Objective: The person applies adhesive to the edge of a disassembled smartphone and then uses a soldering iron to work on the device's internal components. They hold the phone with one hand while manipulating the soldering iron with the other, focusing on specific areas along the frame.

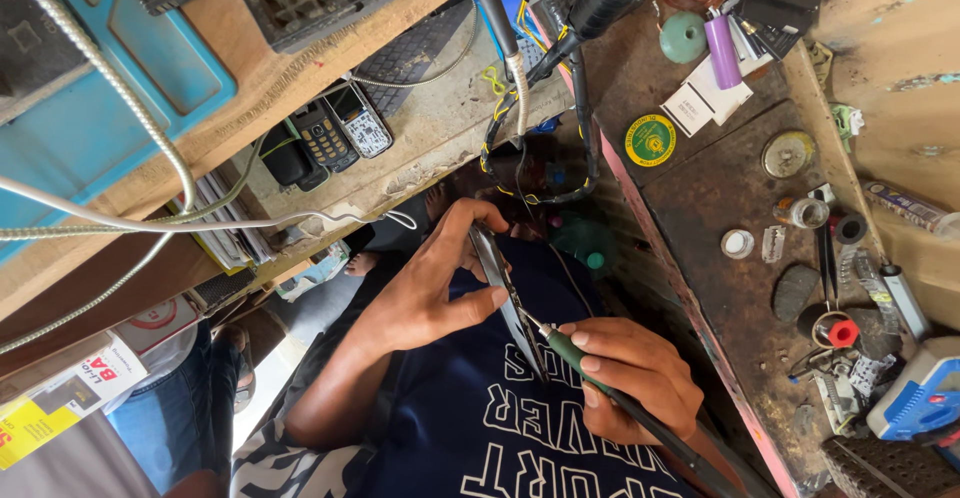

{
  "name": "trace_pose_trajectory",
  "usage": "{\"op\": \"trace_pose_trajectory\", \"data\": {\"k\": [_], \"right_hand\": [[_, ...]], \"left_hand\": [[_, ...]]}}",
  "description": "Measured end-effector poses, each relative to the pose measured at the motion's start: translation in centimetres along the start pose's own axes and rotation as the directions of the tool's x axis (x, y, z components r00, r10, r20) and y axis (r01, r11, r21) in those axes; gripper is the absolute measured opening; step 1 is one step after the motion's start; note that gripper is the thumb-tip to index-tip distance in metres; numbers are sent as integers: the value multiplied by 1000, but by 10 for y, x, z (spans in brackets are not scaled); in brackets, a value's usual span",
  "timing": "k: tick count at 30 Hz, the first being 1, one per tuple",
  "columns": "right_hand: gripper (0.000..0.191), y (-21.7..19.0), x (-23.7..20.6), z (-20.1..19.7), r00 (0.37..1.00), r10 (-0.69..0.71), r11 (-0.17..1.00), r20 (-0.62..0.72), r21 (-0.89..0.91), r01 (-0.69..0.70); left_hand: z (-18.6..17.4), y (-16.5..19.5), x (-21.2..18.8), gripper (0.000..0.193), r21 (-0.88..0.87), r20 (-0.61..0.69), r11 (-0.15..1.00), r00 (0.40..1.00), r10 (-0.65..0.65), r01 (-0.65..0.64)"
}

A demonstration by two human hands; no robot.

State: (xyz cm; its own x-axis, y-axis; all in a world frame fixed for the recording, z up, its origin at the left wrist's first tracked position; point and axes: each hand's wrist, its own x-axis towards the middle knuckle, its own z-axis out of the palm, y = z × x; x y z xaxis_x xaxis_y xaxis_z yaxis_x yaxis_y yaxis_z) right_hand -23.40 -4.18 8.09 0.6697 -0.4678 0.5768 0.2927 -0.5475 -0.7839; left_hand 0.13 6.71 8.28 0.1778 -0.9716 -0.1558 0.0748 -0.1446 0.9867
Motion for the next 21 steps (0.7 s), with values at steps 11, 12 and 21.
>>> {"op": "trace_pose_trajectory", "data": {"k": [11, 12, 21], "right_hand": [[15, 3, -2, -4, 1000, -12, 1000, 5, 8, 12], [15, 2, -2, -4, 1000, -10, 1000, 6, 5, 10], [15, -1, -2, -2, 1000, 1, 1000, 3, -15, -1]], "left_hand": [[2, 3, 3, 65, 70, 2, 997, 1000, -18, 17], [2, 2, 3, 63, 63, -8, 998, 1000, -18, 18], [9, -5, 4, 52, -53, -41, 998, 999, -23, 21]]}}
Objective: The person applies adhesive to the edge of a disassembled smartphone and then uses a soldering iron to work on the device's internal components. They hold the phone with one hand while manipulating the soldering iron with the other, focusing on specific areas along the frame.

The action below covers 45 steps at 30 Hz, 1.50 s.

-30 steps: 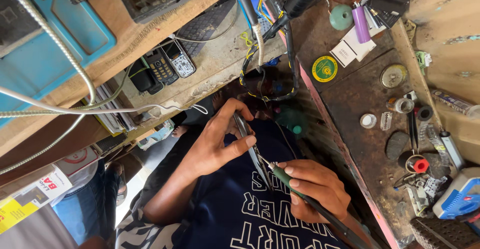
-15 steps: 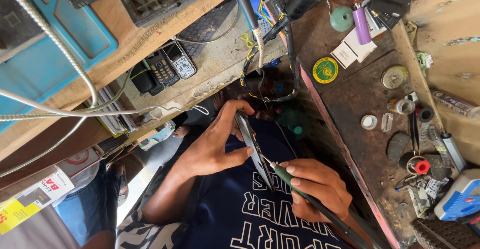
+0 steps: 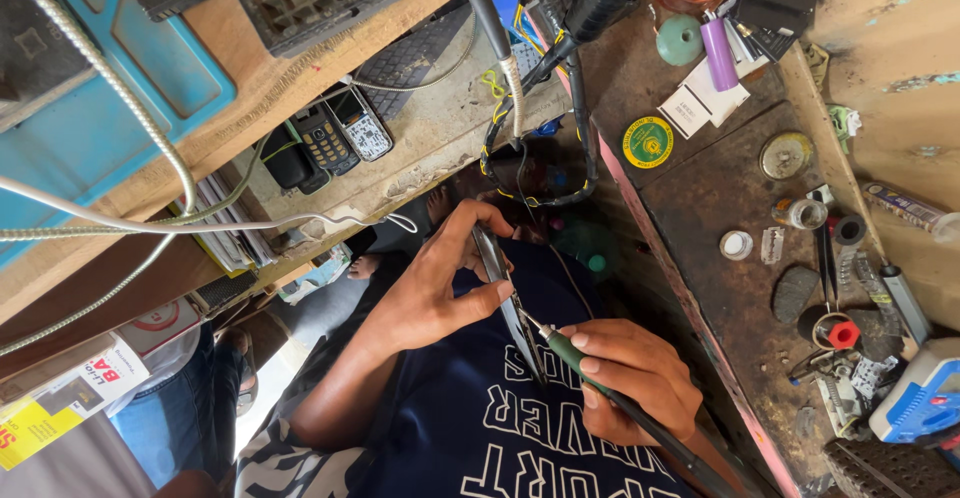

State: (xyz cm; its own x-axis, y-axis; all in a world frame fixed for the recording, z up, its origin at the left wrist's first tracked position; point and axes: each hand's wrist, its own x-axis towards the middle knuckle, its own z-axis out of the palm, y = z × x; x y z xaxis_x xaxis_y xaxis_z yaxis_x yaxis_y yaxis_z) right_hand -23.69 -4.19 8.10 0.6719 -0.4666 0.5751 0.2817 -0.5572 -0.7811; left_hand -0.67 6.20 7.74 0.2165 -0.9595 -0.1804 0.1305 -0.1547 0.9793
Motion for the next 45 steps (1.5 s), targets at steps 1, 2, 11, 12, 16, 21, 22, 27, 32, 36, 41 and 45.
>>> {"op": "trace_pose_trajectory", "data": {"k": [1, 2, 11, 12, 16, 21, 22, 27, 32, 36, 41, 45], "right_hand": [[15, 0, 0, 0, 1000, 2, 1000, 5, 0, -2], [15, 0, 1, -1, 1000, 3, 1000, 16, 0, -3], [14, -2, -2, -2, 1000, 20, 1000, 22, 9, -21], [14, -1, -2, -1, 1000, 16, 1000, 14, 9, -16], [14, -3, -3, -1, 999, 29, 1000, 16, -1, -29], [13, -3, -4, 2, 1000, 9, 1000, -21, -12, -10], [13, -3, -5, 4, 999, 1, 1000, -34, -18, -2], [12, -3, -7, 6, 999, 8, 999, -49, -39, -10], [13, -3, -8, 1, 1000, 17, 999, -18, -44, -18], [14, -4, -9, -1, 999, 34, 999, 2, -41, -34], [13, -6, -11, -2, 999, 46, 998, 3, -43, -46], [14, -5, -10, -2, 999, 37, 999, 0, -35, -37]], "left_hand": [[0, -1, 0, 52, -7, 0, 1000, 1000, 8, -8], [1, -1, 0, 52, -14, 1, 1000, 1000, 16, -16], [1, -3, 0, 51, -20, 9, 1000, 1000, 1, -1], [1, -3, 0, 50, -15, 7, 1000, 1000, 8, -8], [1, -5, 1, 45, -11, -12, 1000, 1000, -19, 19], [3, -7, 1, 41, -10, -47, 1000, 999, 6, -7], [3, -7, 1, 41, -10, -49, 1000, 999, 5, -6], [3, -6, 1, 42, 12, -51, 1000, 999, 15, -14], [4, -5, 2, 43, 5, -44, 1000, 999, 5, -5], [4, -4, 2, 46, 20, -44, 1000, 999, 10, -9], [5, -3, 2, 51, 41, -52, 998, 998, 41, -39], [5, -2, 2, 51, 49, -54, 998, 998, 28, -25]]}}
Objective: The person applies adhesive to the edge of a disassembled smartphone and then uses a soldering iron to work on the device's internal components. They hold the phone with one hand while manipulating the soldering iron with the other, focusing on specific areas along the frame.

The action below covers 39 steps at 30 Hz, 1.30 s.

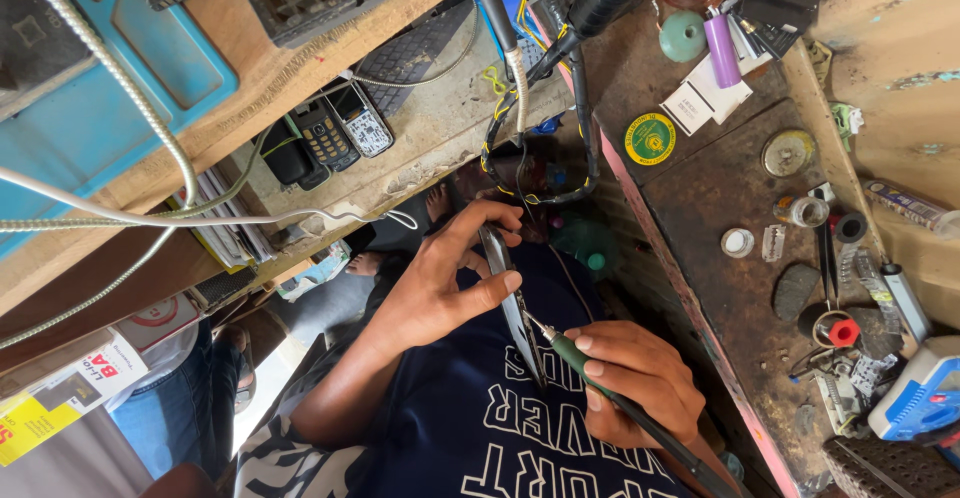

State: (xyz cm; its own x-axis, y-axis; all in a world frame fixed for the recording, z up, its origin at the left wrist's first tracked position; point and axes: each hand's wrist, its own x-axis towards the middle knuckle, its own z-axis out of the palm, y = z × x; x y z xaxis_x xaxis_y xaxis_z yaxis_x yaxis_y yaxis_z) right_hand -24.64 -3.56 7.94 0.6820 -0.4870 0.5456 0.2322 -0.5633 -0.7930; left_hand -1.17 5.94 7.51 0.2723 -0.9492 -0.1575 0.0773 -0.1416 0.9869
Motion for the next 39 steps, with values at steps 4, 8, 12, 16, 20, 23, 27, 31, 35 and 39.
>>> {"op": "trace_pose_trajectory", "data": {"k": [4, 8, 12, 16, 20, 23, 27, 31, 35, 39], "right_hand": [[15, -2, 1, -1, 1000, 8, 1000, 26, -6, -8], [15, -3, 1, 2, 1000, 2, 1000, -7, 2, -2], [15, 0, 3, 3, 999, -29, 1000, -17, -4, 29], [14, -1, 5, 4, 999, -39, 999, -19, -29, 38], [14, -3, 6, 3, 999, -38, 999, -12, -30, 37], [15, -4, 4, 1, 1000, -21, 1000, -8, -22, 21], [17, 1, 2, -5, 1000, -21, 1000, 7, 6, 21], [19, 4, -3, -11, 998, 59, 996, 9, 61, -59], [18, 8, -5, -13, 997, 71, 994, 30, 86, -74], [18, 9, -4, -14, 996, 75, 991, 46, 109, -79]], "left_hand": [[0, 0, 0, 51, 1, -1, 1000, 1000, -8, 8], [0, 0, -1, 50, 7, 0, 1000, 1000, -1, 1], [0, 0, 1, 48, 4, -2, 1000, 1000, 17, -17], [0, 1, 0, 50, 5, 0, 1000, 1000, 14, -14], [0, 2, 0, 49, 6, -1, 1000, 1000, 12, -12], [-1, 3, 0, 53, 5, 5, 1000, 1000, -6, 6], [-1, 2, 0, 53, -12, 15, 1000, 1000, -13, 13], [-2, 1, 0, 52, -39, 35, 999, 999, -12, 13], [-2, 1, 1, 51, -59, 46, 998, 999, -7, 10], [-1, 2, 1, 52, -25, 49, 1000, 999, -5, 6]]}}
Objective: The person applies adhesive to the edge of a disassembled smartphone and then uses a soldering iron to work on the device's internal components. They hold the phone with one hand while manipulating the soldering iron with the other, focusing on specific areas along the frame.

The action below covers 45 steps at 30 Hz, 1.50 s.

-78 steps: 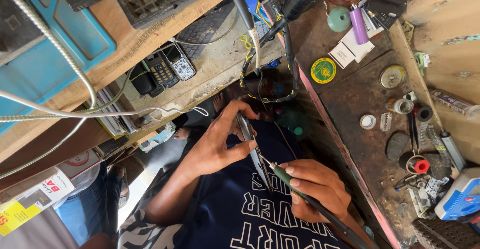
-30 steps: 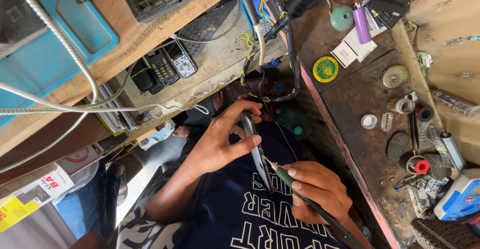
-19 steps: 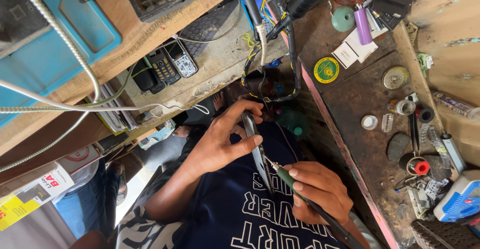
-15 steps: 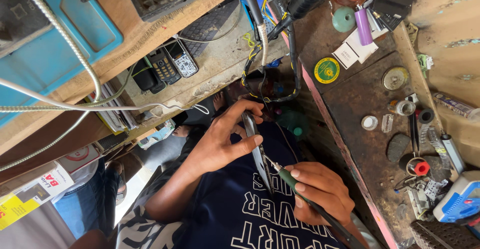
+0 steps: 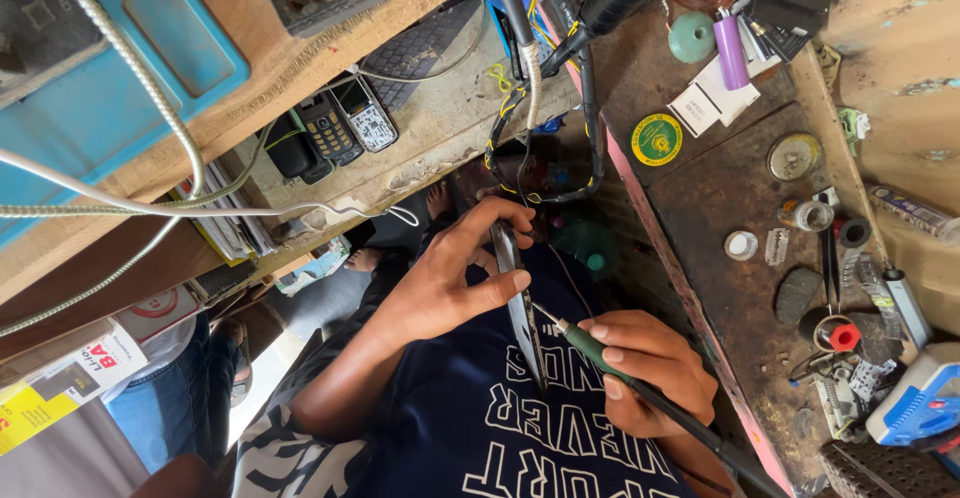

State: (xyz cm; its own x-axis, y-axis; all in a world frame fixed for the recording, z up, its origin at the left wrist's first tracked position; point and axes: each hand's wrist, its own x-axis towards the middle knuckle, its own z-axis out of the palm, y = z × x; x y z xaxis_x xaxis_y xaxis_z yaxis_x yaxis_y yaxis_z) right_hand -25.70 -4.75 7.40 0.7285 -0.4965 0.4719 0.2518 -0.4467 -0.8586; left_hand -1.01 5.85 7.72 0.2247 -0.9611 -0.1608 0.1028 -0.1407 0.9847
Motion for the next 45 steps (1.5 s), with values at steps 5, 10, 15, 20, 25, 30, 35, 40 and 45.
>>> {"op": "trace_pose_trajectory", "data": {"k": [5, 10, 15, 20, 25, 30, 35, 40, 45], "right_hand": [[18, -4, 4, -3, 999, 45, 999, 31, 3, -45], [19, -7, 11, -8, 996, 77, 996, 49, 31, -78], [17, -9, 21, -17, 992, 82, 996, 92, 25, -84], [16, -12, 28, -21, 990, 79, 996, 120, 25, -83], [16, -14, 31, -24, 985, 119, 990, 127, 59, -127], [18, -9, 29, -22, 994, 103, 991, 41, 87, -107], [18, -9, 26, -23, 988, 154, 983, 20, 95, -155], [19, -7, 27, -25, 986, 164, 979, 42, 119, -168], [18, -6, 26, -25, 978, 207, 965, 31, 155, -209]], "left_hand": [[0, 2, 1, 51, 24, 6, 1000, 1000, 6, -6], [0, 3, 2, 49, 30, 26, 999, 1000, 16, -17], [0, 4, 3, 50, 42, 42, 999, 999, 7, -9], [-1, 6, 3, 52, 66, 53, 997, 998, 31, -34], [-1, 8, 2, 54, 70, 60, 997, 998, 15, -19], [-1, 8, 1, 52, 68, 60, 997, 998, 18, -22], [0, 7, 2, 53, 54, 77, 998, 997, 12, -17], [0, 6, 3, 53, 59, 87, 998, 996, 33, -38], [1, 7, 4, 53, 68, 90, 997, 995, 32, -38]]}}
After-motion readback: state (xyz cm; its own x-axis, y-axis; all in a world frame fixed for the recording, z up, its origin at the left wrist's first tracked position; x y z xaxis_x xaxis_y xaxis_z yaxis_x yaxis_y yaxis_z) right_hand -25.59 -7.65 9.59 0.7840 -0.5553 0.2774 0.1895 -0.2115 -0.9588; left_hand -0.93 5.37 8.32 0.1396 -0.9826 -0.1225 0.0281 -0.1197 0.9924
